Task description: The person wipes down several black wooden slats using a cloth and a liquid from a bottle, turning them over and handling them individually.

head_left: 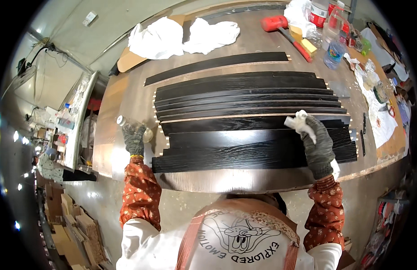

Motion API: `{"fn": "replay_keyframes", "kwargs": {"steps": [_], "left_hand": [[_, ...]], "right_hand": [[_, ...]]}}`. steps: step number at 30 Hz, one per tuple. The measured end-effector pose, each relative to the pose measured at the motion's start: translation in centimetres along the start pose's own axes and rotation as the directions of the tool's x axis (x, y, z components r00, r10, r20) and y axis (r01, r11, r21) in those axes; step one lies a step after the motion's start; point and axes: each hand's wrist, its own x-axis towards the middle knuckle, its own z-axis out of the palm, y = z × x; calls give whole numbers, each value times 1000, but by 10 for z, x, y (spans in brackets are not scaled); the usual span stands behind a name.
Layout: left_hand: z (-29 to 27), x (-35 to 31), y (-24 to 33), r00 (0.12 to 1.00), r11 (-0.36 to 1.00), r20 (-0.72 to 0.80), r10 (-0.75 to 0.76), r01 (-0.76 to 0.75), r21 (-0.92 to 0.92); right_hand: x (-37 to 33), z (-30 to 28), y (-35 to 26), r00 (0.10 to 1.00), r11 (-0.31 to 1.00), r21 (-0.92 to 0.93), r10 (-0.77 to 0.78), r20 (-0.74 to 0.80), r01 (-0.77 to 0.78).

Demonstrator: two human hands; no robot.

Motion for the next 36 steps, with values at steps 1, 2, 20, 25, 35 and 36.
{"fn": "replay_keyframes", "kwargs": {"steps": [1,2,20,25,35,36], "left_hand": [[2,-3,1,997,984,-27,70,-65,163],[3,-6,13,988,939,-40,150,-130,317],[69,-147,192,628,694,419,656,-720,-5],[23,-122,186,501,491,337,797,-863,121],[6,1,-11,951,957,-118,285,-276,87],[13,0,-20,955,956,-178,236,-261,-131]], "right_hand": [[0,2,-21,985,965,214,165,-42,-152],[2,3,-43,942,864,420,330,-57,-277],[-41,117,-104,972,976,157,-177,153,153],[-22,130,-112,964,961,77,-267,9,266],[-2,86,-96,964,977,119,-197,179,177],[-3,84,-73,958,979,72,-201,202,191]]}}
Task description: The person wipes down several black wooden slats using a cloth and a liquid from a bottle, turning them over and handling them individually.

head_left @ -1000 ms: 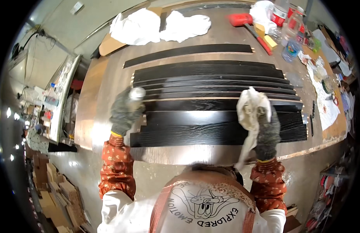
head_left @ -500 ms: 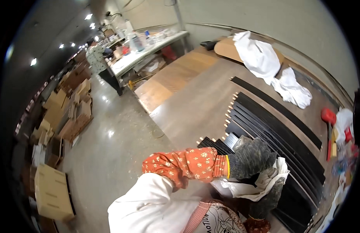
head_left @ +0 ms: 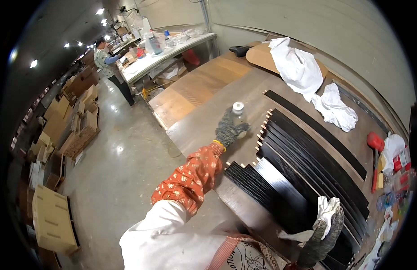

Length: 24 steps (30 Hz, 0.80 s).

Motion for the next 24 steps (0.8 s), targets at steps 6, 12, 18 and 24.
{"fn": "replay_keyframes", "kwargs": {"steps": [6,12,18,24], "left_hand": [[-26,-16,14,742,431,438,507,-658,617],[20,-112,208,986,940,168,11,46,-337],[66,-170,209,500,620,601,624,-784,10],[65,-167,202,486,604,626,610,-797,31]], "right_hand": [[0,-13,-59,946,861,-457,-304,-111,223],[-31,13,-26,984,919,-370,-169,-62,135],[-56,2,13,997,880,-470,-80,-20,61],[-57,-138,89,928,693,-626,189,-321,-357]]}}
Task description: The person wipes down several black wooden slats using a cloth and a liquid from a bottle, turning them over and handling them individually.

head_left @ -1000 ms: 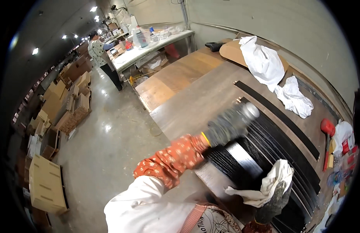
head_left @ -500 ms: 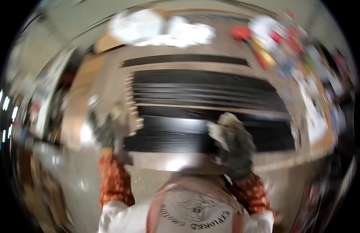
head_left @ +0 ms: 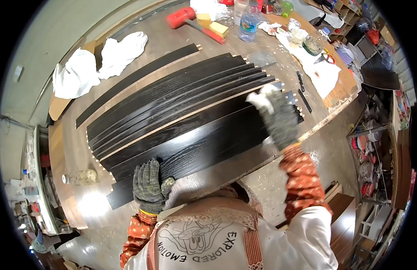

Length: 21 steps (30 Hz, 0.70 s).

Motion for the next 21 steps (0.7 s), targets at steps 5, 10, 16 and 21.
{"fn": "replay_keyframes", "kwargs": {"steps": [5,10,16,21], "left_hand": [[6,4,0,1000,1000,-5,-11,11,28],[5,6,2,1000,998,-6,25,-25,50],[6,10,5,999,999,-37,-16,17,49],[-32,4,-17,986,977,-111,-124,101,-189]], "right_hand": [[-25,34,-6,998,967,-250,30,-46,-41],[-43,49,11,996,959,-284,2,85,22],[14,-6,111,946,920,226,297,127,-319],[19,-41,133,859,329,869,476,186,-370]]}}
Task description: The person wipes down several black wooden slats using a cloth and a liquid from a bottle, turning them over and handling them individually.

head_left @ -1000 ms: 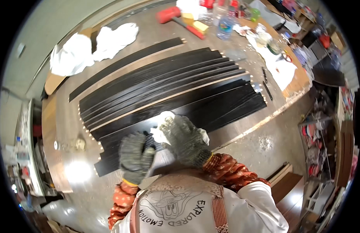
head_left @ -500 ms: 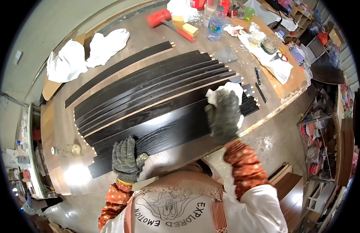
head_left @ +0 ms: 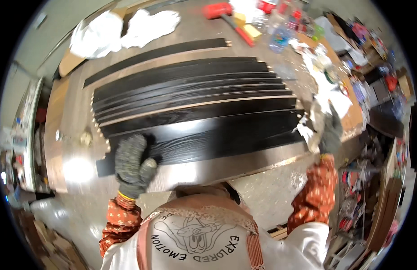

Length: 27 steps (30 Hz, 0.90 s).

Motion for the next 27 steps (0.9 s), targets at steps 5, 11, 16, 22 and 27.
{"fn": "replay_keyframes", "kwargs": {"steps": [5,11,16,22,27], "left_hand": [[-49,-79,-102,567,613,-272,-777,781,-122],[-36,-161,-163,881,869,182,-437,361,339],[-46,-145,-146,882,904,211,-421,389,179],[-60,-131,-138,725,703,348,-594,678,-212],[-42,-149,-154,800,838,334,-498,543,-54]], "right_hand": [[-76,63,-75,902,701,-577,-248,353,419],[-93,106,-4,400,185,-377,-105,911,908],[-148,194,-1,138,101,-134,-43,989,986],[-217,355,-14,-290,194,333,-220,931,923],[-286,456,15,-255,613,534,-486,836,583]]}}
